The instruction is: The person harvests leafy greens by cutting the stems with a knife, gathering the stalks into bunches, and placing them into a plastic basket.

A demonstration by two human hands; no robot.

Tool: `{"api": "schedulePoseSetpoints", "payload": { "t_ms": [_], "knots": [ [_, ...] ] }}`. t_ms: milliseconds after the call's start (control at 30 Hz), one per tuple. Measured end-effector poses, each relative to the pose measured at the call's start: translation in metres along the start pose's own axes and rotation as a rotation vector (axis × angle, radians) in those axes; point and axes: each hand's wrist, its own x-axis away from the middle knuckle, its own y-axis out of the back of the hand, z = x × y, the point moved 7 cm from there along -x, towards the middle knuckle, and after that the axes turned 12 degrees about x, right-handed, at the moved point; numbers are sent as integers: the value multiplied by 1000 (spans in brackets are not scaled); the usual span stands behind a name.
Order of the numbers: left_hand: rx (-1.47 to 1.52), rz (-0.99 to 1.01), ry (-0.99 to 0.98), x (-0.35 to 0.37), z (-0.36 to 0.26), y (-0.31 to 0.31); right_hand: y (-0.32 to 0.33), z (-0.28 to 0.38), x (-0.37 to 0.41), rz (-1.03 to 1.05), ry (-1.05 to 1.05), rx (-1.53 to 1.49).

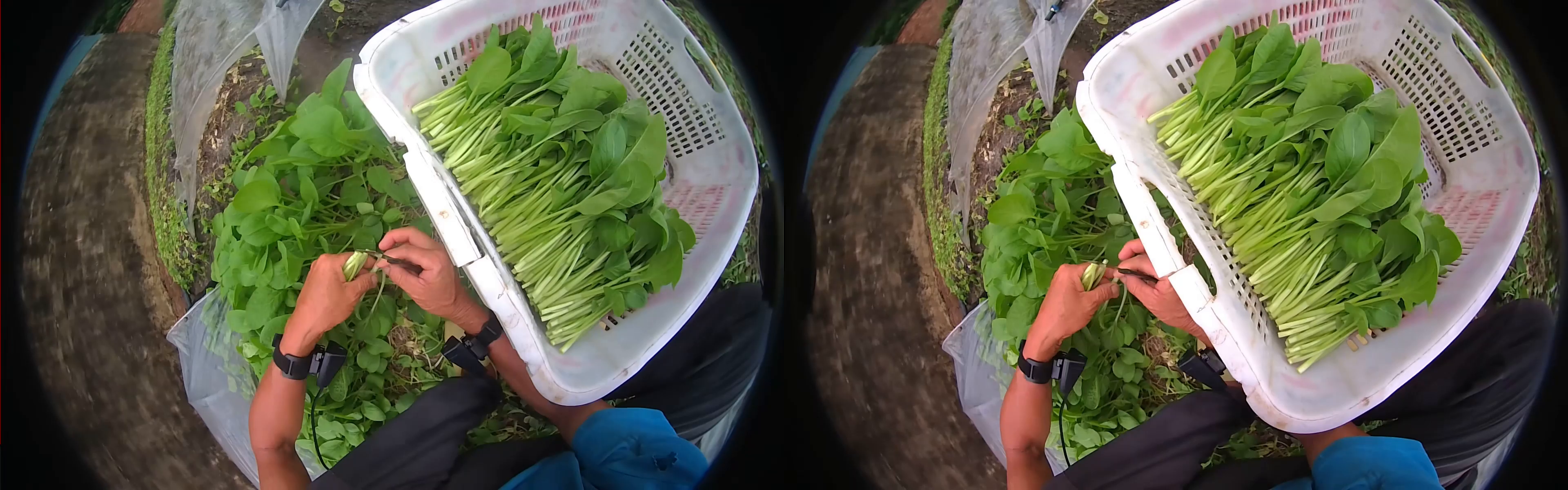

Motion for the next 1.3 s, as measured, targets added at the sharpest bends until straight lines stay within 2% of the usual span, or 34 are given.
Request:
{"api": "schedulePoseSetpoints", "payload": {
  "t_ms": [33, 100, 133, 167, 200, 233, 267, 300, 333, 367, 400, 433, 467, 500, 567, 633, 700, 767, 800, 867, 900, 933, 967, 1000, 1133, 1233, 1300],
  "knots": [
    [12, 42, 140, -5, 14, 1, 0, -3, 0, -5, 1, 0],
    [7, 18, 175, -11, 35, 7, 8, -27, 8, -167, -317, -115],
    [218, -7, 136, -14, 43, 11, 14, -24, 7, -92, -239, 164],
    [429, -31, 95, -16, 46, 17, 19, -24, 6, -95, -246, 166],
    [588, 42, 98, -15, 39, 21, 26, -23, 4, -100, -251, 445],
    [587, 48, 100, -10, 30, 28, 31, -22, 3, -100, -254, 723],
    [593, 53, 105, -4, 17, 36, 33, -15, 4, -269, -81, 586],
    [598, 57, 112, 2, 6, 43, 27, -22, 6, -268, -87, 587],
    [468, 16, 88, 8, -2, 52, 11, -51, 11, -129, -337, 183],
    [467, 19, 97, 9, -7, 53, -14, -71, 19, 14, -575, -230],
    [251, -76, -97, 7, -26, 62, -26, -73, 15, 15, -581, -236],
    [32, -167, -292, 7, -48, 69, -35, -67, 1, -3, -431, -52],
    [-24, -254, -384, 4, -72, 64, -45, -58, -12, -22, -279, 131],
    [-27, -253, -382, -5, -78, 57, -56, -52, -19, -41, -122, 314],
    [-148, -191, -219, -28, -76, 47, -79, -73, -17, -58, -117, 322],
    [-178, -169, -179, -61, -41, 42, -82, -81, -16, -79, -114, 331],
    [-202, -145, -137, -89, 2, 37, -75, -102, -6, 15, -310, 219],
    [-418, -91, -74, -107, 44, 32, -68, -122, 12, 116, -508, 109],
    [-415, -90, -73, -112, 69, 29, -70, -128, 18, 166, -604, 52],
    [-789, -36, -172, -119, 102, 16, -77, -134, 24, 86, -547, 69],
    [-787, -35, -175, -120, 104, 14, -78, -135, 24, 6, -491, 84],
    [-844, 4, -92, -121, 112, 10, -84, -141, 23, 5, -490, 86],
    [-900, 44, -8, -121, 114, 7, -88, -136, 15, 4, -372, 212],
    [-862, 59, 11, -118, 111, 6, -92, -130, 10, 2, -253, 337],
    [-719, 17, 24, -116, 105, 11, -106, -121, 12, -64, -202, 447],
    [-680, -46, -19, -113, 108, 12, -138, -162, 14, -32, -197, 518],
    [-633, -46, -3, -113, 110, 15, -151, -178, 10, -40, -78, 596]
  ]
}}
